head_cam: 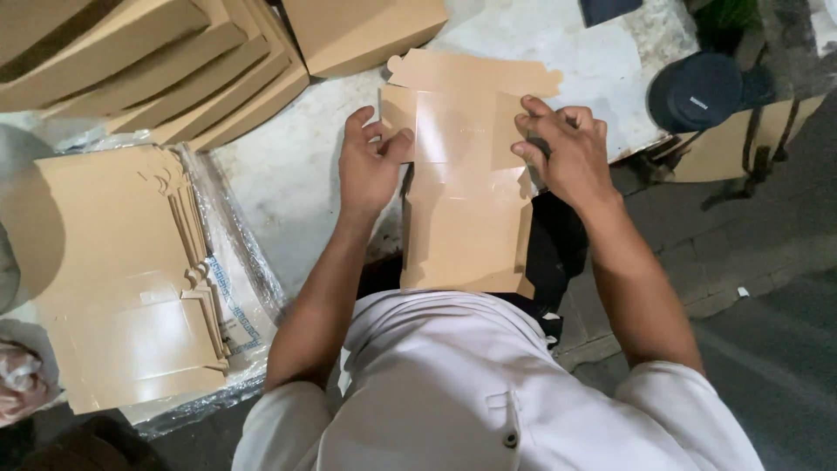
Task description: The person assembles flat cardboard boxes by hand. They separate a flat sheet from a stack, fold the sides along pre-scored lines, and tuck the tabs to form a rectangular box. The process is repeated for a second box.
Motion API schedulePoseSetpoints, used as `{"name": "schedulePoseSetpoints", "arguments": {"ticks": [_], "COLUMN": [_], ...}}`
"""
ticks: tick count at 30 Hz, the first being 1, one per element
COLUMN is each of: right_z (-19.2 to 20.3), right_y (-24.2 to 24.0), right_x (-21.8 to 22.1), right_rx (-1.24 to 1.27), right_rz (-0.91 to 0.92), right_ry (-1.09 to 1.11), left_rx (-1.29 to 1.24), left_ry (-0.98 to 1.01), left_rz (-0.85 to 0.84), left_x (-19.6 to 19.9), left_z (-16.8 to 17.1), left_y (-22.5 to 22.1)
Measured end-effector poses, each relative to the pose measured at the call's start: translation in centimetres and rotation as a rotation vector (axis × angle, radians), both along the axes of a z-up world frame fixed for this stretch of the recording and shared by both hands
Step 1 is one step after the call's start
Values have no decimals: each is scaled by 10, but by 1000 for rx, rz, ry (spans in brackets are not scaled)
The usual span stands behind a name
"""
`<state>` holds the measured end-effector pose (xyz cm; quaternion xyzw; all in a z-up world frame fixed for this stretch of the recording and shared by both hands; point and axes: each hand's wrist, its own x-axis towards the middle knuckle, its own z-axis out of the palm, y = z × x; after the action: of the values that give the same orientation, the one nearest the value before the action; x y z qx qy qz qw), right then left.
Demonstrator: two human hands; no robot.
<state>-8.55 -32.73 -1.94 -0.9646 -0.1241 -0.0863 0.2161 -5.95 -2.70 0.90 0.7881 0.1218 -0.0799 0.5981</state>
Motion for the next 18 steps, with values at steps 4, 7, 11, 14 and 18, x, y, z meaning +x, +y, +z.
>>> {"name": "schedulePoseSetpoints", "arguments": {"ticks": [4,7,11,14,18], "right_z": [-1,-4,-10,-12,-6], "right_y": [3,3,1,2,8], "right_x": [-6,-9,-7,-11,-12], "right_rx": [74,98,113,108,158], "right_rz": [-20,-25,-26,-23,-30], "right_ry": [-39,-26,-53,-67,-131], "left_rx": [188,148,356,429,391], "left_ry": [-172,-155,-170,-101,-157], "left_rz": [22,-29,-34,-111,-160], "left_x": [13,17,10,-6,-24], "left_z": [-7,-15,11,11,25], "left_y": [14,14,10,-4,-20]}}
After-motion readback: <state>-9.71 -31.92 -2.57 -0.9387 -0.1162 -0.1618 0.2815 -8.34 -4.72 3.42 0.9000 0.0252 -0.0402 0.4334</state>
